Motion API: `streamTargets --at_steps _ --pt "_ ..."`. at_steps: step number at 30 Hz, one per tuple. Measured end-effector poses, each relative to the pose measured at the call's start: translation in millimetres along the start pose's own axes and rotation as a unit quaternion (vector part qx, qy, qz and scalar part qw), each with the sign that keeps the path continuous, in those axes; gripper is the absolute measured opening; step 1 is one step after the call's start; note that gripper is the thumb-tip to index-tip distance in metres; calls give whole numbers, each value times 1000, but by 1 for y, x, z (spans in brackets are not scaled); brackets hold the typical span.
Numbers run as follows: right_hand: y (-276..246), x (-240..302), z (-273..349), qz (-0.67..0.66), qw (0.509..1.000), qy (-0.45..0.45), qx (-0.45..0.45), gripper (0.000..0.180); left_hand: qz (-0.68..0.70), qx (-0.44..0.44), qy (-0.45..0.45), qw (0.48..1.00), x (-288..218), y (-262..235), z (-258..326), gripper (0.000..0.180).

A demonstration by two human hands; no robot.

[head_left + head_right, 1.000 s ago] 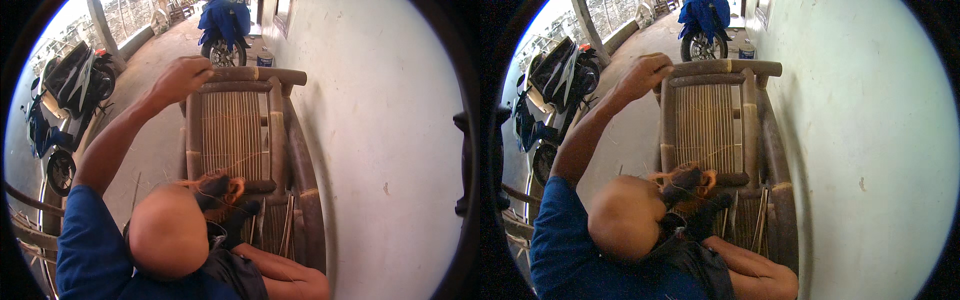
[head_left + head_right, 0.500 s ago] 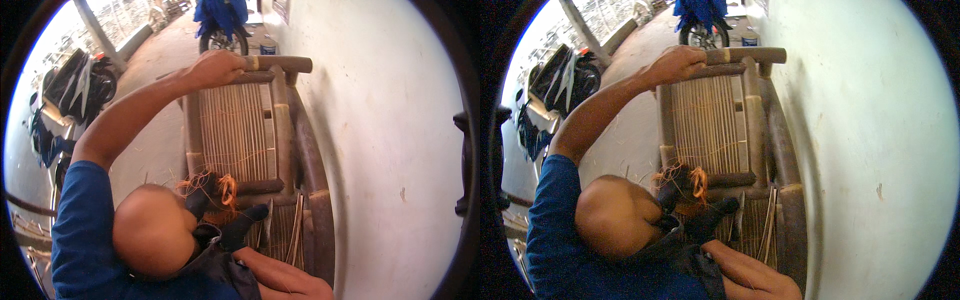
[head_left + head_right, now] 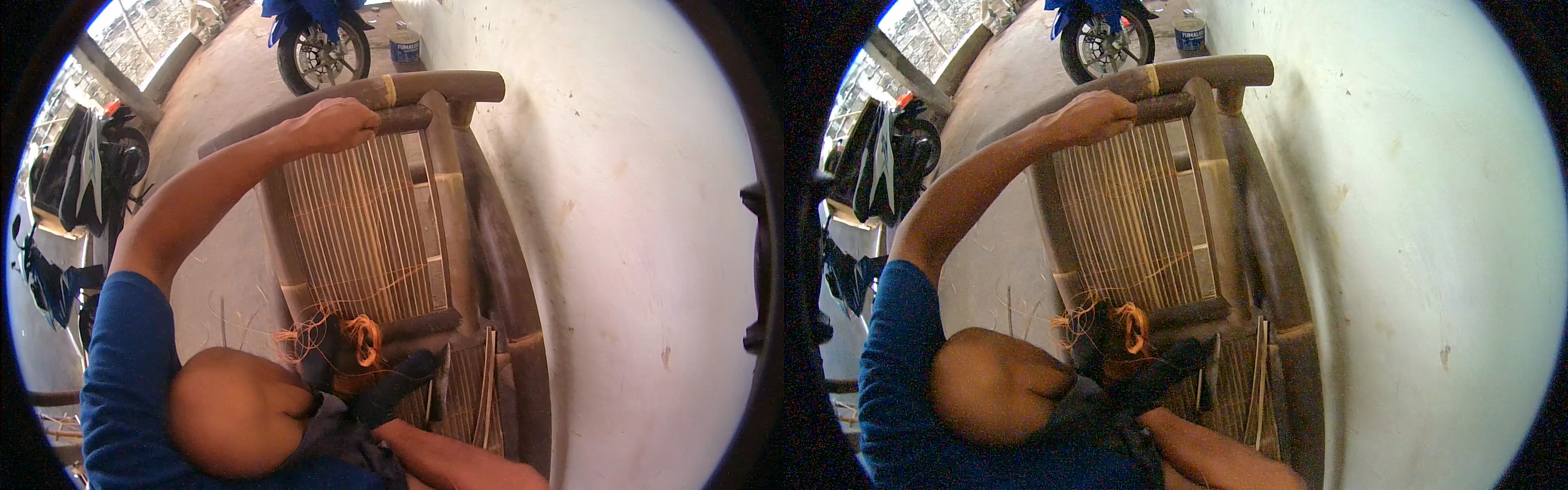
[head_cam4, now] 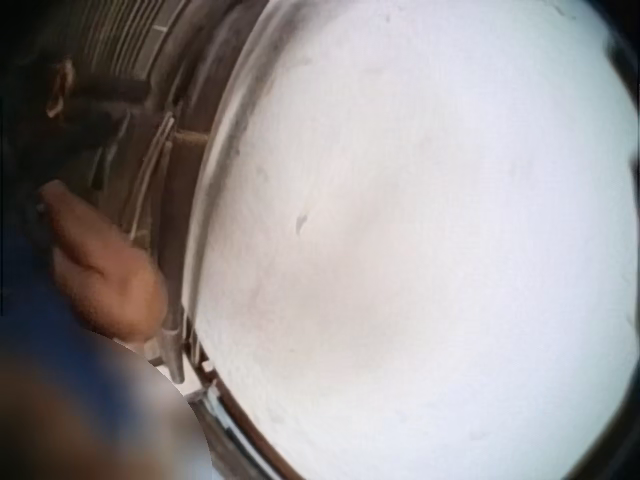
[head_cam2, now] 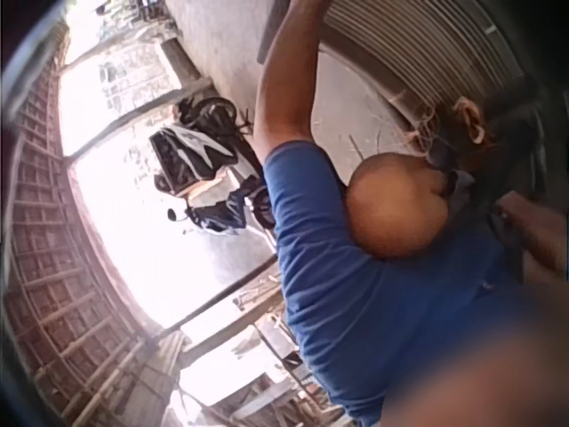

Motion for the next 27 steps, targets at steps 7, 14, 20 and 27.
streamTargets --at_steps 7,14,20,27 --pt "15 28 7 7 999 4 36 31 -66 -6 -2 998 21 -48 -31 18" --pt "48 62 -13 49 992 -46 111 30 -56 -108 39 992 -2 -101 -24 23" --pt "92 86 -7 62 978 -62 188 28 -16 -26 3 1000 -24 -86 19 26" --pt "85 96 -30 57 978 -53 194 27 13 -3 -28 1000 -4 -86 34 22"
Point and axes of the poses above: each hand's wrist, its own z-axis away from the middle knuckle, its own y-axis out of the palm, x = y × z, the point moved 8 cm from there along -z, towards the middle knuckle, and after that the axes turned 2 degrees about y, right-handed, at the moved point
